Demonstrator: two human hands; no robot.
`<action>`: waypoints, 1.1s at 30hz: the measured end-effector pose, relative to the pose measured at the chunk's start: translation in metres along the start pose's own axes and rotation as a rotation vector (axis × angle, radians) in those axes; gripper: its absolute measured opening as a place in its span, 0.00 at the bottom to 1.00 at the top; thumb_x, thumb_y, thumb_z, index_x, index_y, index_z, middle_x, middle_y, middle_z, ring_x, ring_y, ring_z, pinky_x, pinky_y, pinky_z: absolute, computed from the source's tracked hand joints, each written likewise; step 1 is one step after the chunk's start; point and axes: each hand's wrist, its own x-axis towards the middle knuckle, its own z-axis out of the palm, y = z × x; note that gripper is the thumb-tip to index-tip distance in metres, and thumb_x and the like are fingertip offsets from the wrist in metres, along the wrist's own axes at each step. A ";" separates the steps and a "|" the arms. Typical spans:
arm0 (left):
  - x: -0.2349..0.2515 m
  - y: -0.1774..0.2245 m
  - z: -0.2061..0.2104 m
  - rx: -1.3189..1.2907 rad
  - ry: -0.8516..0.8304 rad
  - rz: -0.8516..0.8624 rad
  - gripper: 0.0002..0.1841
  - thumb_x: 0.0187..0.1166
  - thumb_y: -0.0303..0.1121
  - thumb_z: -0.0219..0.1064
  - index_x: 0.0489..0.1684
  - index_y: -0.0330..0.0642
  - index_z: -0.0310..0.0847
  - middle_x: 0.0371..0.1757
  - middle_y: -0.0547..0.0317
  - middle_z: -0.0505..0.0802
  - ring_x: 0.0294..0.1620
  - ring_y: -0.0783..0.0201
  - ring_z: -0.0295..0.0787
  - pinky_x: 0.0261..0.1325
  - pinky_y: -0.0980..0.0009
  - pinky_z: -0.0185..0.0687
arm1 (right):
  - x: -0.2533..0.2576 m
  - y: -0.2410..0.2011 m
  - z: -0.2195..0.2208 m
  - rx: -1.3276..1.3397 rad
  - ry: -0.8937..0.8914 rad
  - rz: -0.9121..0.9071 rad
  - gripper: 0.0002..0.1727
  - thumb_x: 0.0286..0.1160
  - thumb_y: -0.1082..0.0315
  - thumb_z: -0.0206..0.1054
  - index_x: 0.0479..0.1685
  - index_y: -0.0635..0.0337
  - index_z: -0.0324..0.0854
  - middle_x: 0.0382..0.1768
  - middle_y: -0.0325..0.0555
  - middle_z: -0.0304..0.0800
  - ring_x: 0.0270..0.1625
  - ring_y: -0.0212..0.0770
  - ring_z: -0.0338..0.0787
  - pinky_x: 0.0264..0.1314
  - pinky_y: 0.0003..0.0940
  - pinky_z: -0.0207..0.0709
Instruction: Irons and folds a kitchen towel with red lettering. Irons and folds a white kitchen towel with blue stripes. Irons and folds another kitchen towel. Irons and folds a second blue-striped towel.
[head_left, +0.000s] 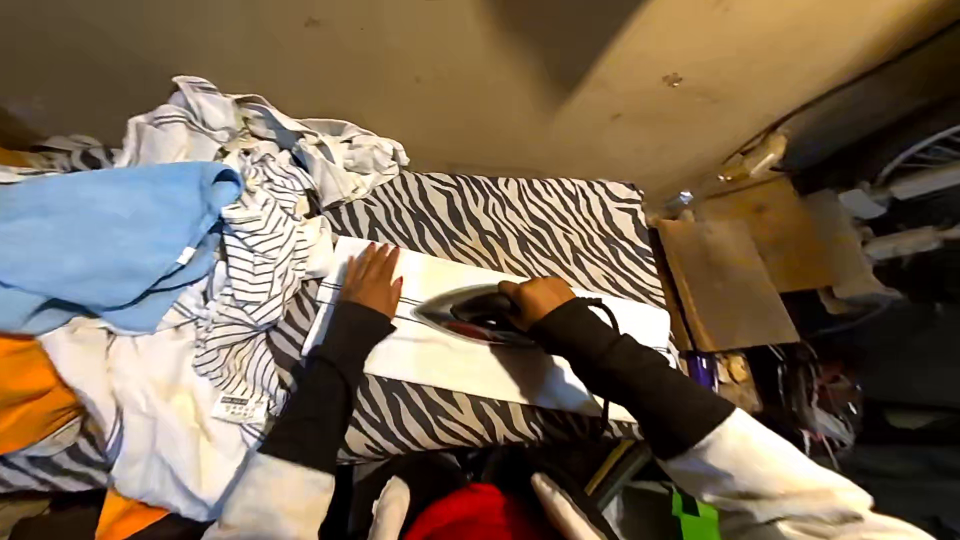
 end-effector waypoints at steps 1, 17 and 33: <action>0.003 -0.018 0.012 0.071 -0.075 -0.020 0.28 0.90 0.39 0.55 0.89 0.40 0.64 0.91 0.45 0.67 0.94 0.39 0.53 0.86 0.27 0.45 | -0.006 0.010 0.002 0.000 0.003 0.011 0.16 0.77 0.63 0.70 0.58 0.61 0.88 0.43 0.70 0.93 0.51 0.74 0.92 0.53 0.76 0.78; -0.007 -0.068 0.021 0.180 -0.020 0.038 0.35 0.90 0.52 0.34 0.95 0.48 0.54 0.96 0.55 0.57 0.96 0.42 0.46 0.79 0.24 0.55 | -0.031 -0.023 0.003 0.289 -0.141 0.478 0.26 0.84 0.66 0.63 0.81 0.58 0.74 0.58 0.68 0.91 0.63 0.72 0.89 0.60 0.73 0.78; -0.034 -0.005 0.016 0.161 0.087 0.338 0.31 0.90 0.43 0.41 0.83 0.31 0.69 0.84 0.24 0.71 0.88 0.24 0.57 0.81 0.21 0.45 | -0.117 0.172 0.044 0.132 0.233 0.476 0.15 0.72 0.65 0.75 0.53 0.63 0.88 0.37 0.72 0.91 0.44 0.78 0.91 0.44 0.77 0.79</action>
